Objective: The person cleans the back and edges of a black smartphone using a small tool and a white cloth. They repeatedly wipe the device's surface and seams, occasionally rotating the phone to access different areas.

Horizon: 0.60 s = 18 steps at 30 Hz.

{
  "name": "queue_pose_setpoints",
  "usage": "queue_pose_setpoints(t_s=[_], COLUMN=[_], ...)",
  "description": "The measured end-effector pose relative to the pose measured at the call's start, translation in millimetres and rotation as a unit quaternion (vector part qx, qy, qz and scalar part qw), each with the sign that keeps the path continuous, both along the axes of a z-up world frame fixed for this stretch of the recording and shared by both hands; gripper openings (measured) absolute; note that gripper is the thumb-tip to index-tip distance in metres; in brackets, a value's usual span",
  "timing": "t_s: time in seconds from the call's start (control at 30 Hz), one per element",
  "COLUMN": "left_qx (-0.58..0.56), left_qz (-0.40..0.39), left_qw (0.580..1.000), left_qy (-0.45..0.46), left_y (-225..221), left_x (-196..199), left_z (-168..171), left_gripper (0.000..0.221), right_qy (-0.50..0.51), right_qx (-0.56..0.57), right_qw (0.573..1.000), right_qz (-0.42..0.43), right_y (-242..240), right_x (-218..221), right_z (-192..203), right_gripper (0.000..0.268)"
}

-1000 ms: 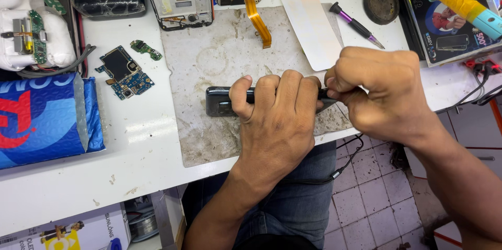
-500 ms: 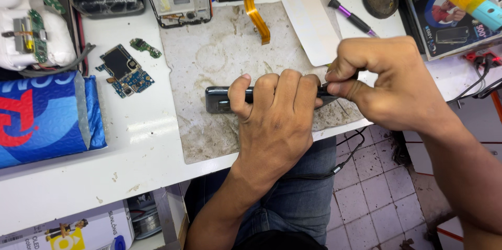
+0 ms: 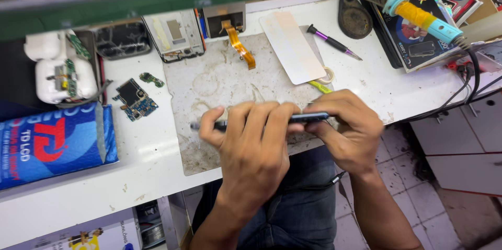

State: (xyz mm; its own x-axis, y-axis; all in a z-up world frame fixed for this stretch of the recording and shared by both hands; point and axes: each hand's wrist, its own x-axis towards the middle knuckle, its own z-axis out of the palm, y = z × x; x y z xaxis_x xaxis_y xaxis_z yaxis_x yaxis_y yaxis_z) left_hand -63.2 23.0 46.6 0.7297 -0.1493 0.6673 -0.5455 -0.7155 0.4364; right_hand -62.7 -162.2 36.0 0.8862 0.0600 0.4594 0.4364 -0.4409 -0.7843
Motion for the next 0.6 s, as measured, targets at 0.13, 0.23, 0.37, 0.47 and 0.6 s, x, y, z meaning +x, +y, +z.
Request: queue_pose_setpoints(t_s=[0.13, 0.23, 0.37, 0.47, 0.6], left_qx=[-0.027, -0.088, -0.313, -0.504, -0.584], left_qz=[-0.070, -0.222, -0.451, -0.454, -0.411], left_qw=[0.995, 0.913, 0.708, 0.514, 0.441], left_qy=[0.070, 0.330, 0.444, 0.525, 0.543], left_y=[22, 40, 43, 41, 48], left_x=[-31, -40, -43, -50, -37], left_z=[46, 57, 26, -2, -14], left_gripper=[0.028, 0.060, 0.100, 0.097, 0.093], right_qy=[-0.029, 0.050, 0.140, 0.104, 0.174], right_qx=[-0.005, -0.041, -0.056, -0.001, 0.146], right_qw=[0.999, 0.985, 0.953, 0.977, 0.972], right_qz=[0.034, 0.160, 0.261, 0.186, 0.064], right_y=[-1, -12, -13, -3, 14], right_x=[-23, -25, -17, -5, 37], right_z=[55, 77, 67, 50, 18], right_gripper=[0.026, 0.025, 0.024, 0.022, 0.017])
